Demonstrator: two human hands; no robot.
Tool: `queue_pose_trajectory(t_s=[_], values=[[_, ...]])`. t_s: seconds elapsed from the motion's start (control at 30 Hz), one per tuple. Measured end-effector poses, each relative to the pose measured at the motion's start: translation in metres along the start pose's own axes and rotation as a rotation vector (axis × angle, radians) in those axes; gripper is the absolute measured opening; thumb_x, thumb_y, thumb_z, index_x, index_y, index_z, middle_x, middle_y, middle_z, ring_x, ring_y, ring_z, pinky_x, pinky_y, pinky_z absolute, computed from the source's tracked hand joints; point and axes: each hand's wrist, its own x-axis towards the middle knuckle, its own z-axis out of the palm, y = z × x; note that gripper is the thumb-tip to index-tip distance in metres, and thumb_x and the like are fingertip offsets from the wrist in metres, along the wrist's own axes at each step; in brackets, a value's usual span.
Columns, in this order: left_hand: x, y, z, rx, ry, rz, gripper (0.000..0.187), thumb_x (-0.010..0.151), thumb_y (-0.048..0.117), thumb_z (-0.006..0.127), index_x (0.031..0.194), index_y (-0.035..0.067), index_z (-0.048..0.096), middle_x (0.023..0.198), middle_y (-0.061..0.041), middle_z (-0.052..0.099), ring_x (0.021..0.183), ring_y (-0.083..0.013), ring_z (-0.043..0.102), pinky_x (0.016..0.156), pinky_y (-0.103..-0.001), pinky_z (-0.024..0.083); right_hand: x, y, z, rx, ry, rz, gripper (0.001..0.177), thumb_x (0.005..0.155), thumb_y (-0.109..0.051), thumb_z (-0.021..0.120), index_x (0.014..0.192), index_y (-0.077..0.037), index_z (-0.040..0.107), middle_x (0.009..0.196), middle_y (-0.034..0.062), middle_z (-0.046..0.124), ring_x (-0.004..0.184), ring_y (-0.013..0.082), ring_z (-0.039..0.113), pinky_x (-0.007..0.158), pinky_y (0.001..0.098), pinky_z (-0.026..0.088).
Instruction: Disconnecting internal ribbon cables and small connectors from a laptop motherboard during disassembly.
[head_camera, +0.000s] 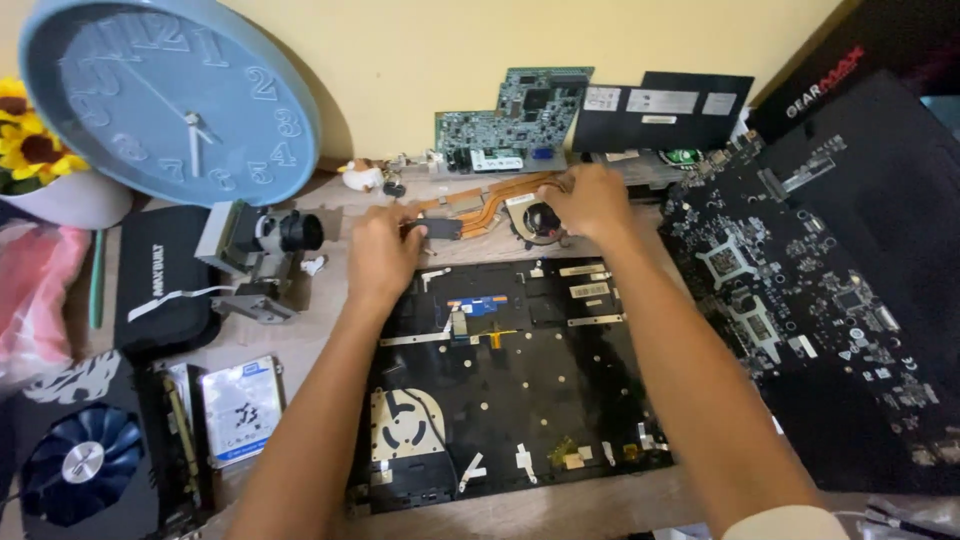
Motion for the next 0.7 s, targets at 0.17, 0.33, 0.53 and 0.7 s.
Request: queue_pose_trajectory(t_s=[0.17,0.33,0.53,0.7], values=[[-0.011,0.009,-0.028,0.084,0.01,0.089,0.021,0.089,0.024,0.082,0.108,0.016,0.079,0.107,-0.009,0.067,0.099,-0.0363,0.069,0.082,-0.045,0.058,-0.057,0.007,-0.06,-0.161,0.115,-0.057,0.048,0.096,-0.033,0.068,0.129,0.001,0.07,0.104,0.0275,0.074,0.108,0.0467,0.067,0.096,0.0537,0.052],[-0.064,0.054,-0.061,-0.049,-0.123,0.214,0.017,0.092,0.016,0.073,0.108,0.013,0.078,0.1,-0.015,0.072,0.097,-0.0422,0.069,0.082,-0.05,0.055,-0.12,0.067,-0.075,-0.317,0.346,-0.176,0.026,0.092,-0.026,0.076,0.115,-0.018,0.081,0.076,0.0097,0.075,0.084,0.034,0.072,0.079,0.0417,0.056],[-0.117,0.067,-0.051,0.091,-0.339,0.379,0.032,0.085,0.015,0.07,0.116,0.013,0.077,0.111,-0.011,0.073,0.104,-0.0345,0.069,0.091,-0.043,0.054,-0.134,0.092,-0.057,-0.189,0.271,0.03,0.026,0.093,-0.026,0.071,0.117,-0.023,0.08,0.087,0.0084,0.078,0.087,0.0337,0.074,0.077,0.0435,0.057],[-0.119,0.082,-0.056,0.129,-0.42,0.353,0.041,0.089,0.016,0.069,0.129,0.008,0.072,0.118,-0.014,0.064,0.109,-0.036,0.065,0.09,-0.043,0.052,-0.139,0.097,-0.046,-0.292,0.32,-0.058,0.025,0.091,-0.023,0.071,0.115,-0.022,0.079,0.088,0.0126,0.077,0.086,0.0363,0.074,0.078,0.0481,0.059]])
